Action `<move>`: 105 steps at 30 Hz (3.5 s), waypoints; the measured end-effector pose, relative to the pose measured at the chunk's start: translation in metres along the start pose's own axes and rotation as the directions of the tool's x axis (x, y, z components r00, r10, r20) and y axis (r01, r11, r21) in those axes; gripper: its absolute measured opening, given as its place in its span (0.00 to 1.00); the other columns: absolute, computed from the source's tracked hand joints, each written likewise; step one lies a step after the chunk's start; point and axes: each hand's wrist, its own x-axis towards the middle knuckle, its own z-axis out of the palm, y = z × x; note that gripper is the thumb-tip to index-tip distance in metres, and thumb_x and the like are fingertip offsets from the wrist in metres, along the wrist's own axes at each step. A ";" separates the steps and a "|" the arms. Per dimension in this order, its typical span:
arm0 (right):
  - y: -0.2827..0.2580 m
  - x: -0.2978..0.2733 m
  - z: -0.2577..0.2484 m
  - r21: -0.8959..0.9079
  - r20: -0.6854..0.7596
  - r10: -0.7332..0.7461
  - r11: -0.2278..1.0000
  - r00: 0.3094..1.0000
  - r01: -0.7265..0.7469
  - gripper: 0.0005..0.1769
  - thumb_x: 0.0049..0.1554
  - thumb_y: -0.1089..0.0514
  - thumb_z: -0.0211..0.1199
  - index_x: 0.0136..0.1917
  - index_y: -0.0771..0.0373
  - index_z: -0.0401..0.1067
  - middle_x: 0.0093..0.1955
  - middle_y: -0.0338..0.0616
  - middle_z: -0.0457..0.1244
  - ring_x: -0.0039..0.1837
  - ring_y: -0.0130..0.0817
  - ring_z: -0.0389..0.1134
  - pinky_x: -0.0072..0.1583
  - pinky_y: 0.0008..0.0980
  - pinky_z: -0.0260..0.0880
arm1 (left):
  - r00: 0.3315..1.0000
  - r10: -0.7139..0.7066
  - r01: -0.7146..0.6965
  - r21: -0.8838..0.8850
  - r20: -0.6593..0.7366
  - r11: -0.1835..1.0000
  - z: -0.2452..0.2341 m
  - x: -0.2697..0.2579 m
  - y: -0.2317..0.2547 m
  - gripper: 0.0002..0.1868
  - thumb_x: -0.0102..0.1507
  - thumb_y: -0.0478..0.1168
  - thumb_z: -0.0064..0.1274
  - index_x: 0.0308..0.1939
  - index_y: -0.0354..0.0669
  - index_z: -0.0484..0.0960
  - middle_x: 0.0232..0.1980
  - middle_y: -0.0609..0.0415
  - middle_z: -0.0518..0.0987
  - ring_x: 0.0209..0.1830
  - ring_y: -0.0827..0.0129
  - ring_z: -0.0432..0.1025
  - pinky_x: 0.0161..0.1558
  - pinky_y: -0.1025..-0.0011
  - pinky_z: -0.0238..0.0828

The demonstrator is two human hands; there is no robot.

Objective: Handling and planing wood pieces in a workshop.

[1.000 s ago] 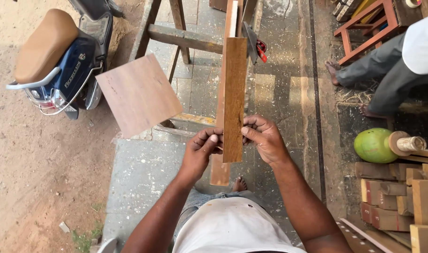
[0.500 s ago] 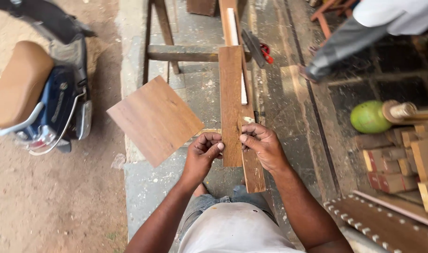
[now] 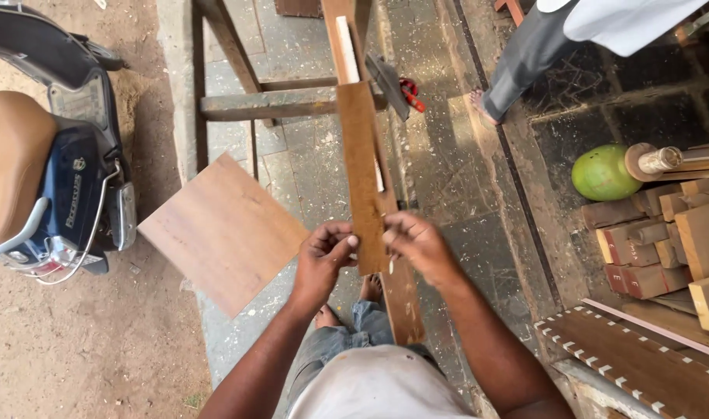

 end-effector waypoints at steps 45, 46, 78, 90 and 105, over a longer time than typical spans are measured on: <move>0.077 0.197 -0.061 -0.313 -0.286 0.140 0.921 0.948 -0.230 0.13 0.57 0.62 0.68 0.55 0.67 0.77 0.39 0.37 0.70 0.35 0.21 0.66 0.36 0.22 0.68 | 0.931 0.152 -0.318 0.942 0.332 -0.106 0.030 0.284 0.026 0.49 0.55 0.48 0.67 0.76 0.40 0.61 0.78 0.45 0.60 0.80 0.51 0.49 0.76 0.52 0.46; 0.075 0.197 -0.061 -0.314 -0.287 0.141 0.921 0.947 -0.232 0.13 0.57 0.62 0.68 0.55 0.67 0.77 0.39 0.37 0.70 0.35 0.21 0.66 0.36 0.22 0.68 | 0.931 0.152 -0.319 0.942 0.332 -0.104 0.035 0.293 0.039 0.49 0.55 0.48 0.67 0.76 0.40 0.61 0.78 0.45 0.60 0.80 0.51 0.49 0.76 0.52 0.46; 0.093 0.199 -0.074 -0.144 -0.251 0.181 0.965 0.951 -0.221 0.10 0.57 0.67 0.68 0.54 0.66 0.76 0.42 0.38 0.67 0.38 0.21 0.67 0.36 0.22 0.71 | 0.931 -0.288 -0.322 0.877 0.225 -0.357 0.042 0.322 0.062 0.79 0.42 0.75 0.70 0.80 0.37 0.42 0.84 0.42 0.38 0.84 0.53 0.34 0.78 0.47 0.31; -0.007 0.238 -0.084 -0.863 -0.255 -0.182 0.486 0.950 -0.138 0.05 0.64 0.56 0.65 0.53 0.57 0.76 0.49 0.46 0.70 0.50 0.39 0.69 0.50 0.41 0.72 | 0.878 -0.452 -0.389 0.786 0.159 -0.480 0.054 0.306 0.085 0.80 0.45 0.82 0.61 0.81 0.39 0.34 0.84 0.37 0.30 0.84 0.48 0.29 0.76 0.43 0.28; -0.009 0.281 -0.102 -0.718 -0.193 -0.160 0.695 0.968 -0.028 0.37 0.56 0.55 0.68 0.76 0.64 0.61 0.62 0.50 0.65 0.60 0.42 0.70 0.57 0.42 0.76 | 0.874 -0.476 -0.365 0.778 0.098 -0.511 0.059 0.308 0.080 0.88 0.40 0.86 0.61 0.79 0.33 0.28 0.83 0.32 0.25 0.83 0.44 0.23 0.76 0.43 0.20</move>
